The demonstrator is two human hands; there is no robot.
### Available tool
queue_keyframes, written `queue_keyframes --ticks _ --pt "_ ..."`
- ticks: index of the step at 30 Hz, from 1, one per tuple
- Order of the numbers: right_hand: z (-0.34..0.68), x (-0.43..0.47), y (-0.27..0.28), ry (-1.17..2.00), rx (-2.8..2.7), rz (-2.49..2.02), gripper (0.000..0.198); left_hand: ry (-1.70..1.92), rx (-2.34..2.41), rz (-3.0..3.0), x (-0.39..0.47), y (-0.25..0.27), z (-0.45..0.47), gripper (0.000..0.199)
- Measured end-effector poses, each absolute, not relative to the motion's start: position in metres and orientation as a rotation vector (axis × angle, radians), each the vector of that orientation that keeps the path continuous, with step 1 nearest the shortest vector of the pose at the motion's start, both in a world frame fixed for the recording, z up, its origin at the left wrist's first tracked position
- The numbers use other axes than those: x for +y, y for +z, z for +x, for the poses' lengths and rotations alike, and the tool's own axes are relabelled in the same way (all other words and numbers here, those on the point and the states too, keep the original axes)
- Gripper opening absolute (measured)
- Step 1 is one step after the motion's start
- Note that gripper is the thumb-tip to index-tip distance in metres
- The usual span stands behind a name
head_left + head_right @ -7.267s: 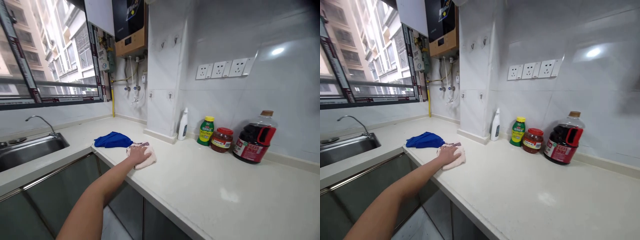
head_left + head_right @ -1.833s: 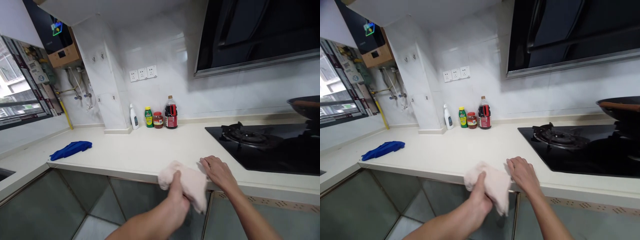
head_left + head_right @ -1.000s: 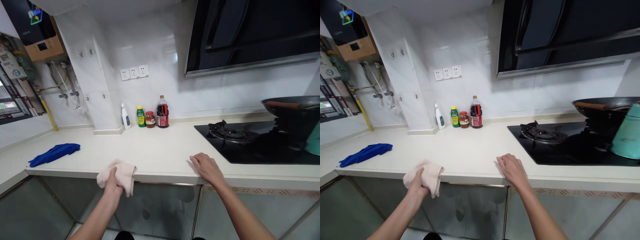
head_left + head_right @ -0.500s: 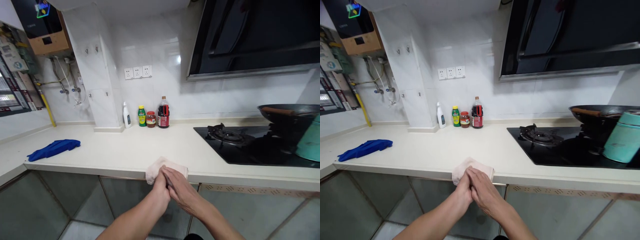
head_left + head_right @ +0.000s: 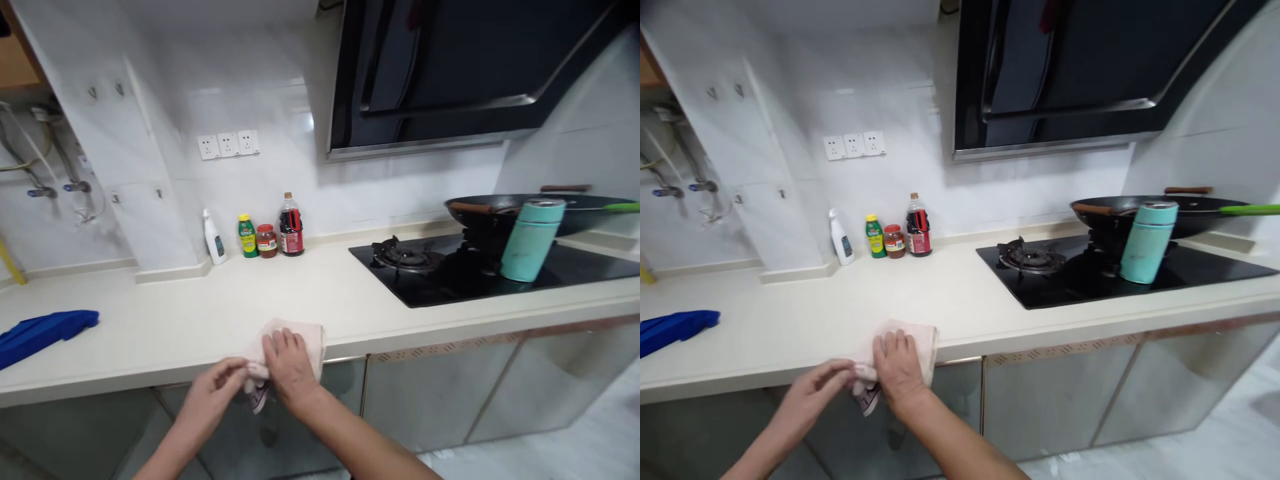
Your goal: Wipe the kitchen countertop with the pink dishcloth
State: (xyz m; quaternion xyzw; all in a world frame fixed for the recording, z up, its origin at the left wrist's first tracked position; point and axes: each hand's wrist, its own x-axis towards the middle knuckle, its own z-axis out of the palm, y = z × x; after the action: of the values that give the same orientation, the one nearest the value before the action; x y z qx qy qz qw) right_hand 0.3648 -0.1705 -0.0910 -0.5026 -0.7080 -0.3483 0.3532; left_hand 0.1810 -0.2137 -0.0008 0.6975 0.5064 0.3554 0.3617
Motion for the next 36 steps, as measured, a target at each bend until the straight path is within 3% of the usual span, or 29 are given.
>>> queue_keyframes --ticks 5,11,20,27,31,36 --pt "0.373 -0.163 -0.091 -1.002 -1.761 -0.982 0.029 1.338 1.479 2.529 -0.15 0.014 0.169 0.034" --pt "0.461 -0.181 -0.099 -1.001 -1.798 -1.009 0.036 0.954 1.676 2.756 -0.099 -0.011 0.142 0.041" --pt "0.701 -0.23 -0.127 -1.03 -1.785 -1.236 0.054 0.518 1.562 2.941 -0.08 -0.009 0.127 0.052" --pt "0.865 -0.265 -0.139 -0.916 -1.599 -1.851 0.055 0.531 1.567 2.912 -0.068 -0.012 0.124 0.054" --pt "0.891 -0.277 -0.131 -0.885 -1.508 -2.005 0.058 0.514 1.591 2.878 -0.069 -0.014 0.126 0.056" --pt "0.833 -0.269 -0.128 -0.931 -1.564 -1.863 0.052 0.517 1.649 2.848 -0.069 -0.015 0.13 0.056"
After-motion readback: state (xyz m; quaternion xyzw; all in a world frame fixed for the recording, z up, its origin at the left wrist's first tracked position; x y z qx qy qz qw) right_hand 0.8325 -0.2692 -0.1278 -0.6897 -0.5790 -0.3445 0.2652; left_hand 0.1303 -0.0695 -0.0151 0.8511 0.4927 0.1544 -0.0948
